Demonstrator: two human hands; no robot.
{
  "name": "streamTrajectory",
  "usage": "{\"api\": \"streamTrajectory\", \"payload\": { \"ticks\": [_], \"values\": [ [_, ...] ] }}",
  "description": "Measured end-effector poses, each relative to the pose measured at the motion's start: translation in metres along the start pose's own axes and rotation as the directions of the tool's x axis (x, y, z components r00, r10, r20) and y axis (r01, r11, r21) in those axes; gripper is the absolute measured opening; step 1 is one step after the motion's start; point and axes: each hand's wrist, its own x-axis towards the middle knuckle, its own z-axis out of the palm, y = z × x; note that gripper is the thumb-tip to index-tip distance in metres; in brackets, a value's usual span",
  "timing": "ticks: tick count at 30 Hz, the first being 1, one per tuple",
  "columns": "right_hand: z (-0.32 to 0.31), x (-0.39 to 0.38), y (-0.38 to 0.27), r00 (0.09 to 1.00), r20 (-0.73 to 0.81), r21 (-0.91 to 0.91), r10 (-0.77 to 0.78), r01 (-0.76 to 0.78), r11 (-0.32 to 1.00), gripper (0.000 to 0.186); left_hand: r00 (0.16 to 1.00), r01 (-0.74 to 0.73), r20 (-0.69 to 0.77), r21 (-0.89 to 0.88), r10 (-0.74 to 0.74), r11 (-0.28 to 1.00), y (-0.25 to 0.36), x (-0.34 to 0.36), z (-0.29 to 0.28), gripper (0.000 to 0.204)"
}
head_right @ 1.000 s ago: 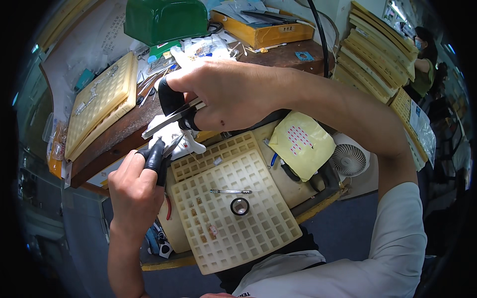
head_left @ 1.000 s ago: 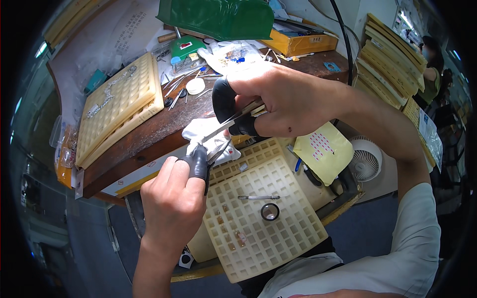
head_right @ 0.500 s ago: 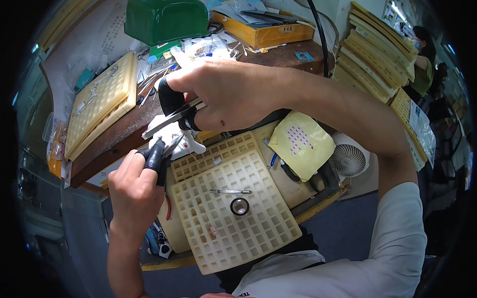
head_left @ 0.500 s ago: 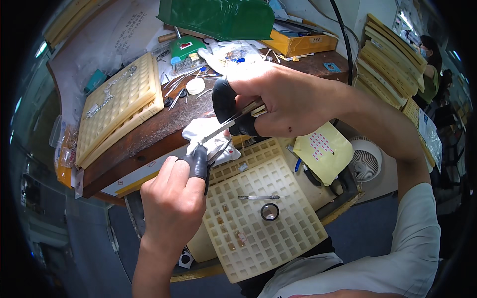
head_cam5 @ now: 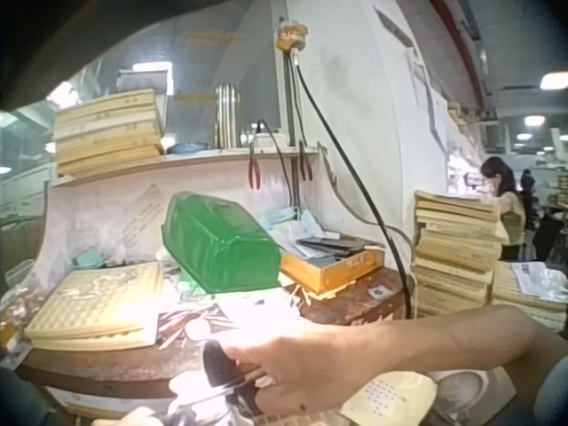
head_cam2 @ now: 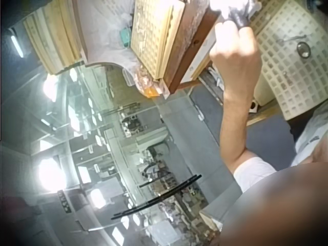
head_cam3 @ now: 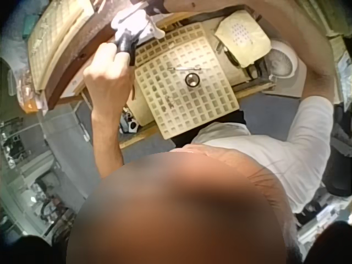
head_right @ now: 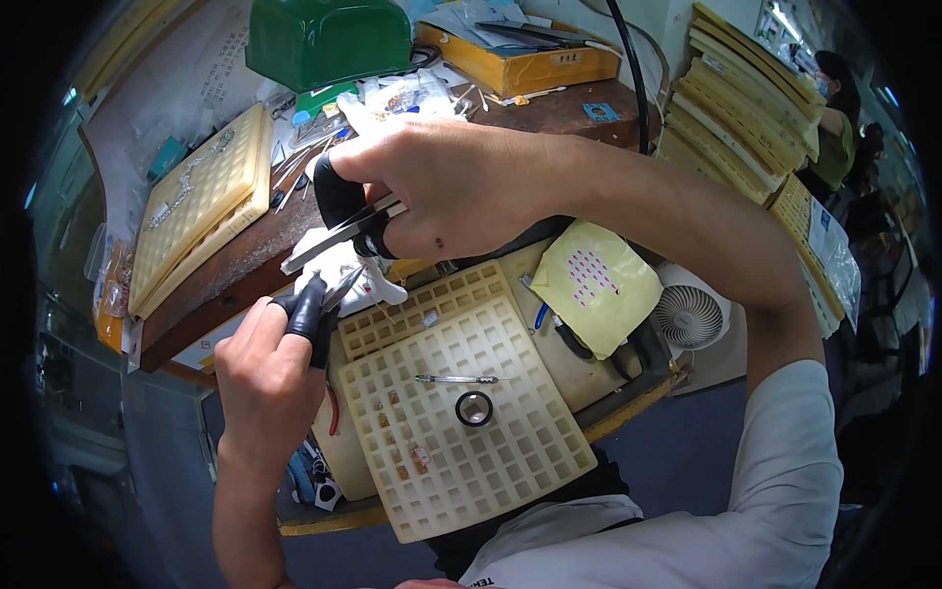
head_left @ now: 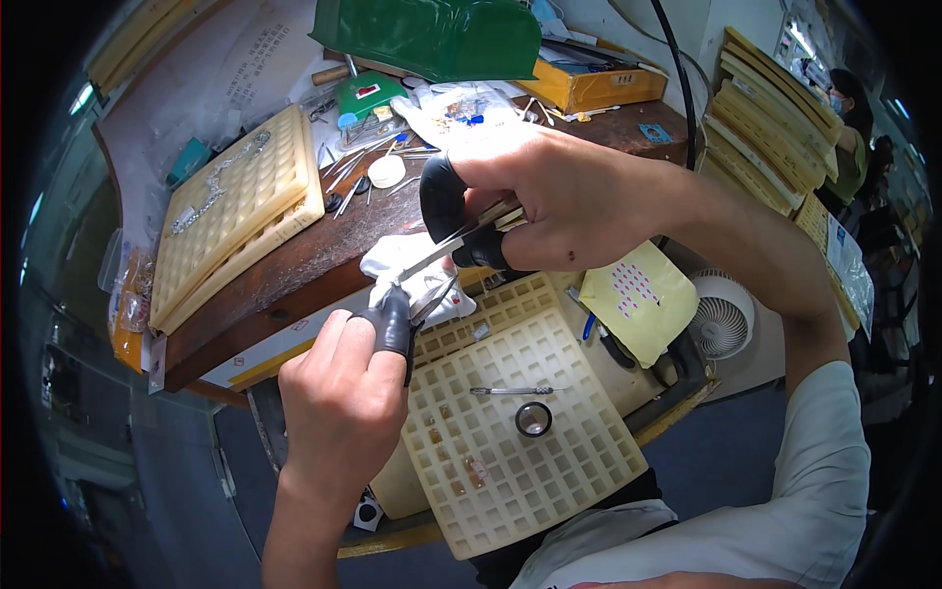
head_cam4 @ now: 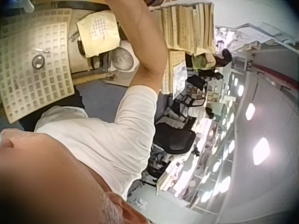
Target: Polishing a jewelry component using a motorized hand tool and inspecting it with a cloth.
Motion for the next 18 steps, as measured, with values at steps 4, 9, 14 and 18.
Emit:
{"api": "streamTrajectory", "payload": {
  "ticks": [4,9,14,18],
  "values": [
    [0.0,0.0,-0.001,1.0,-0.006,-0.013,0.003,-0.003,1.0,0.022,1.0,-0.003,-0.01,-0.007,0.003,1.0,0.0,-0.001,0.001,0.019],
    [-0.001,-0.001,-0.004,1.0,-0.011,-0.004,0.023,-0.023,1.0,0.022,1.0,0.0,-0.001,-0.006,0.0,1.0,0.0,0.0,0.0,0.018],
    [0.0,-0.001,-0.005,0.999,-0.016,-0.004,0.045,-0.045,0.999,0.021,1.0,0.002,0.001,-0.014,-0.002,1.0,0.001,0.001,-0.001,0.018],
    [-0.003,-0.001,-0.01,0.998,-0.007,-0.015,0.068,-0.068,0.998,0.021,1.0,0.002,0.0,-0.015,-0.002,1.0,0.0,0.0,-0.001,0.018]
  ]
}}
